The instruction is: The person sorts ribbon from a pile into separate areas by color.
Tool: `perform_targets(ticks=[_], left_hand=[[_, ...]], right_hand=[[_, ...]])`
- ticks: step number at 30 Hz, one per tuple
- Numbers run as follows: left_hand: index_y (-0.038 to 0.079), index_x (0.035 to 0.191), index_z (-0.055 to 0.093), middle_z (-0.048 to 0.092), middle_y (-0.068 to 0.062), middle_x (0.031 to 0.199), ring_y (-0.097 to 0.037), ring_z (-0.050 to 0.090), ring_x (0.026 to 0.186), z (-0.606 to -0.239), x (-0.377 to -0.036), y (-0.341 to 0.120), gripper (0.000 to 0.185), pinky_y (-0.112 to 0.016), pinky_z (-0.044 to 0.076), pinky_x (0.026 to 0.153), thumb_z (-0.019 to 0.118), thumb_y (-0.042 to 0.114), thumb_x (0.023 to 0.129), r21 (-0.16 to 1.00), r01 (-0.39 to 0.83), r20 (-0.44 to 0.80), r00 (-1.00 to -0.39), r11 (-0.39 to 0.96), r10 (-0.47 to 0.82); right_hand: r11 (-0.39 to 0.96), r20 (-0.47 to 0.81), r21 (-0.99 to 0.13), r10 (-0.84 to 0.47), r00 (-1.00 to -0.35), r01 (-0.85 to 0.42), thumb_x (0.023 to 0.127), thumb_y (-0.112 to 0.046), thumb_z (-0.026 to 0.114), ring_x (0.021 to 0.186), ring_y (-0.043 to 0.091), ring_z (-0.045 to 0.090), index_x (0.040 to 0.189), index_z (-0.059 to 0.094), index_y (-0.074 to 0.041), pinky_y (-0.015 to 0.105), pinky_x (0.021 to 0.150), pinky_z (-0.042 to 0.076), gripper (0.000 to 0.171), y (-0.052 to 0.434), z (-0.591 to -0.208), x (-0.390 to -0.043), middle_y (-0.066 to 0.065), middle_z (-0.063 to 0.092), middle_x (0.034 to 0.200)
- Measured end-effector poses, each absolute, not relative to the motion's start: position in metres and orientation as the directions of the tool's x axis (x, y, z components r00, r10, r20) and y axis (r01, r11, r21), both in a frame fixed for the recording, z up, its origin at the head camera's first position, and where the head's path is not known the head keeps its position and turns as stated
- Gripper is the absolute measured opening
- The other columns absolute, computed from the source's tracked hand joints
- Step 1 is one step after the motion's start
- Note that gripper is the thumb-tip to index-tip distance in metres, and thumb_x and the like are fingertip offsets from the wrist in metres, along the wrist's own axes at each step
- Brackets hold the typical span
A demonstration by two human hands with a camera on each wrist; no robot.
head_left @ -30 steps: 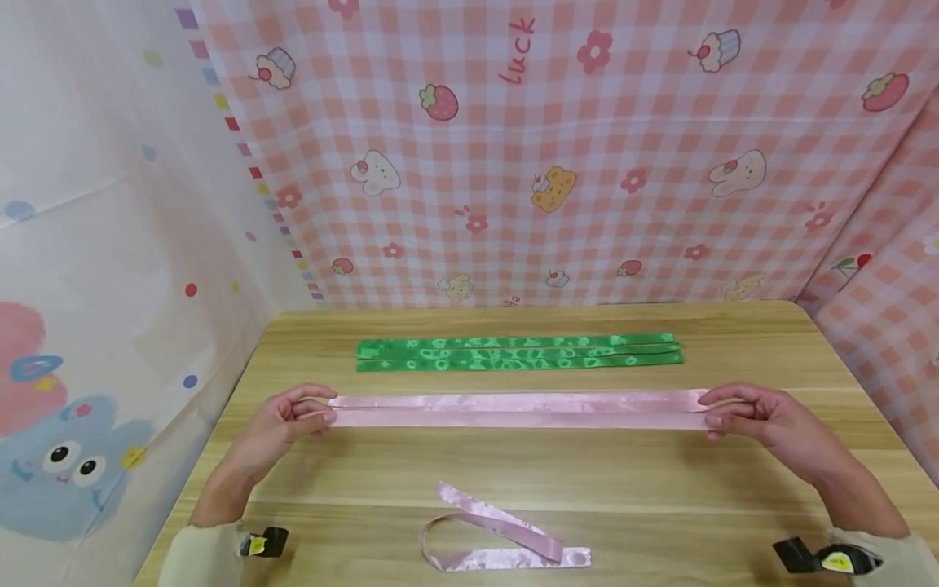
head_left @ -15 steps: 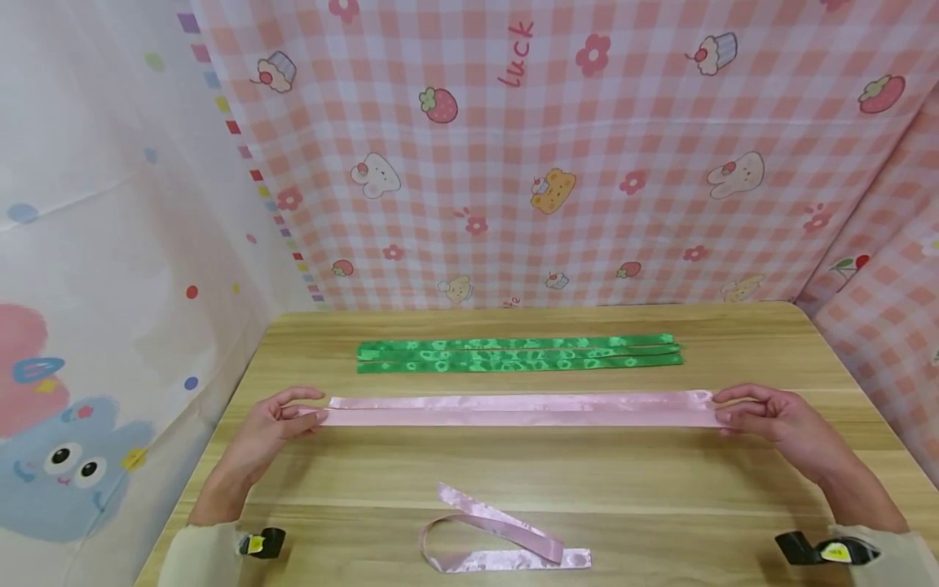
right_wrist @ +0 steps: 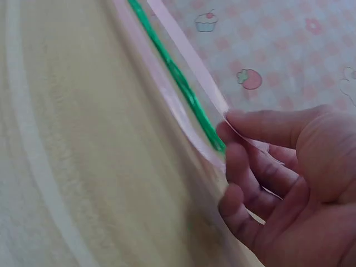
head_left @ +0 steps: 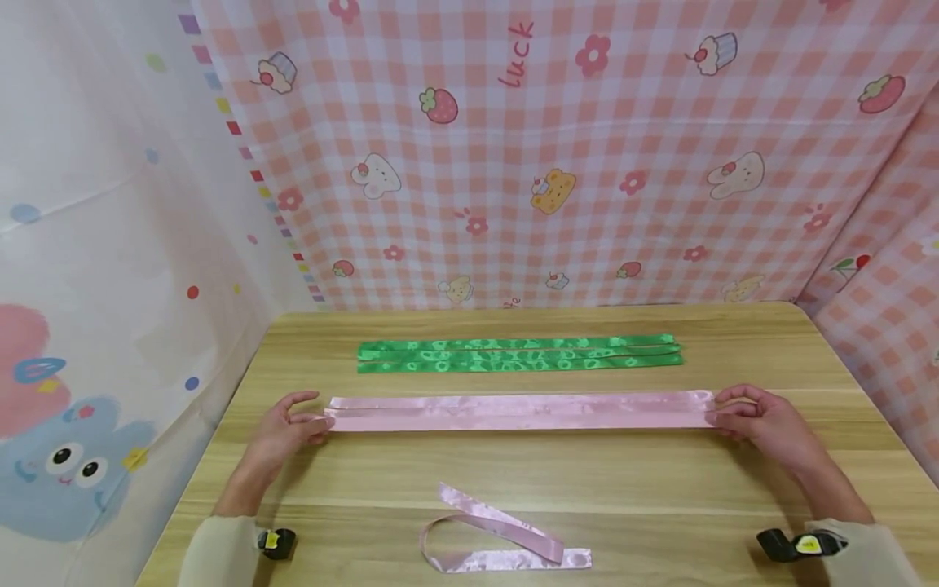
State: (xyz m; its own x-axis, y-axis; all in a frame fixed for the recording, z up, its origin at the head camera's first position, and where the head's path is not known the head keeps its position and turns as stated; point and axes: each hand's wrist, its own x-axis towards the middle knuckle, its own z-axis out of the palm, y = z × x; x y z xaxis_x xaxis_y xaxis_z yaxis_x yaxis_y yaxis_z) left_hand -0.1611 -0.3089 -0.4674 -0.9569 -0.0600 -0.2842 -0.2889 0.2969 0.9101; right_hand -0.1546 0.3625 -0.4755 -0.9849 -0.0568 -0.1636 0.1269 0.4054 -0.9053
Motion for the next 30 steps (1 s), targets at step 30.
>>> perform_targets(ticks=[30], left_hand=[[-0.004,0.141,0.040,0.072,0.003,0.090,-0.006,0.063,0.073,-0.474,-0.169,-0.305,0.071,-0.020,0.053,0.066,0.078,0.015,0.085,0.824,-0.419,-0.356,-0.907,0.382,-0.226]], right_hand=[[0.565,-0.061,-0.819,0.080,-0.995,0.096,0.092,-0.022,0.073,0.054,0.008,0.052,0.123,0.042,-0.001,0.027,0.047,0.045,0.049,0.364,-0.499,-0.158,-0.022,0.067,0.076]])
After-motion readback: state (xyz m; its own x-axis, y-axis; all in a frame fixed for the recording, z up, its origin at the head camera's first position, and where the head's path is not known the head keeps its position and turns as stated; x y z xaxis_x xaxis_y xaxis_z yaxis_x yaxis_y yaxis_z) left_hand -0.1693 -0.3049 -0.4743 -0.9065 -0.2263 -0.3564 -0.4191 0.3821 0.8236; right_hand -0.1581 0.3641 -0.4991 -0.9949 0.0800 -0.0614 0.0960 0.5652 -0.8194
